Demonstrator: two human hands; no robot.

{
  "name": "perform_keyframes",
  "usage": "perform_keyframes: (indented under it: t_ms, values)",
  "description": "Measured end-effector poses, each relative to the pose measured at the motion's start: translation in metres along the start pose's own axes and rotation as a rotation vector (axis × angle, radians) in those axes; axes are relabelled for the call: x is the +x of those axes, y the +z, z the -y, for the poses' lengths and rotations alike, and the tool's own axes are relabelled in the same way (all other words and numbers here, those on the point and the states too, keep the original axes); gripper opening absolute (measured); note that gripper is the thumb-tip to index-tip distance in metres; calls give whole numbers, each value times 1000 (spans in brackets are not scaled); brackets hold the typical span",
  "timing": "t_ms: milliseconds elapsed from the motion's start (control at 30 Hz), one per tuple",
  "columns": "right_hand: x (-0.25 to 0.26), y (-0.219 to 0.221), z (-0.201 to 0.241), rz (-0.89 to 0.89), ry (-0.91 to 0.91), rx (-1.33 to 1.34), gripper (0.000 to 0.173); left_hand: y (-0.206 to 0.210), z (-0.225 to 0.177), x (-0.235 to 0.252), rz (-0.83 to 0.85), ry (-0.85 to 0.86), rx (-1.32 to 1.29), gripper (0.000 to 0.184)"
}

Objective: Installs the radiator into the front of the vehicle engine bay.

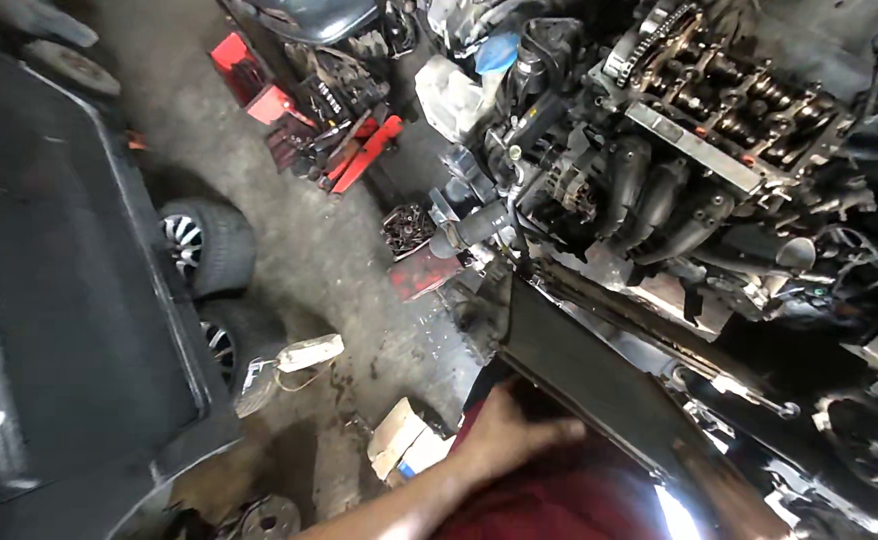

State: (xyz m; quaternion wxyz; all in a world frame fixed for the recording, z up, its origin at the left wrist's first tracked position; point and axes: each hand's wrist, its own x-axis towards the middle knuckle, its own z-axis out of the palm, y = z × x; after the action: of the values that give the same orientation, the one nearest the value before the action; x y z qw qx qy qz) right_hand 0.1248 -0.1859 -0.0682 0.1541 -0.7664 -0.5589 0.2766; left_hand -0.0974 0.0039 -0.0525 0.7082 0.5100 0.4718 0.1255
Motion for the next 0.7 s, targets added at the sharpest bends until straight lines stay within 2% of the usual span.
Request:
perform_keyframes:
  t_ms: [67, 133, 167, 200, 267, 300, 367, 467, 533, 633, 700]
  values:
    - [4, -3, -1, -3, 11, 4, 35, 13, 3, 9, -5, -17, -244, 67]
    - [6, -7, -2, -7, 8, -11, 33, 25, -1, 6, 74, 24, -293, 88]
    - [6, -7, -1, -6, 8, -18, 33, 29, -5, 3, 98, 2, -315, 93]
    - [6, -7, 1, 0, 8, -25, 33, 34, -11, 3, 89, -75, -367, 91]
    - [3, -5, 5, 20, 1, -41, 34, 41, -24, 6, 5, -279, -487, 71]
    - [0, -2, 6, 22, -12, -46, 34, 44, -27, 8, -32, -352, -547, 59]
    - [-4, 1, 6, 22, -33, -55, 36, 50, -30, 11, -82, -449, -591, 48]
    - [-7, 3, 4, 16, -71, -78, 37, 56, -29, 9, -144, -483, -598, 37]
    - [-6, -2, 4, 71, -80, -93, 38, 58, -31, 7, -180, -508, -597, 31]
    - [7, -39, 16, 377, -12, 7, 50, 62, -28, 3, -214, -529, -631, 34]
    - [23, -74, 31, 436, 20, 89, 58, 66, -22, 1, -228, -526, -649, 37]
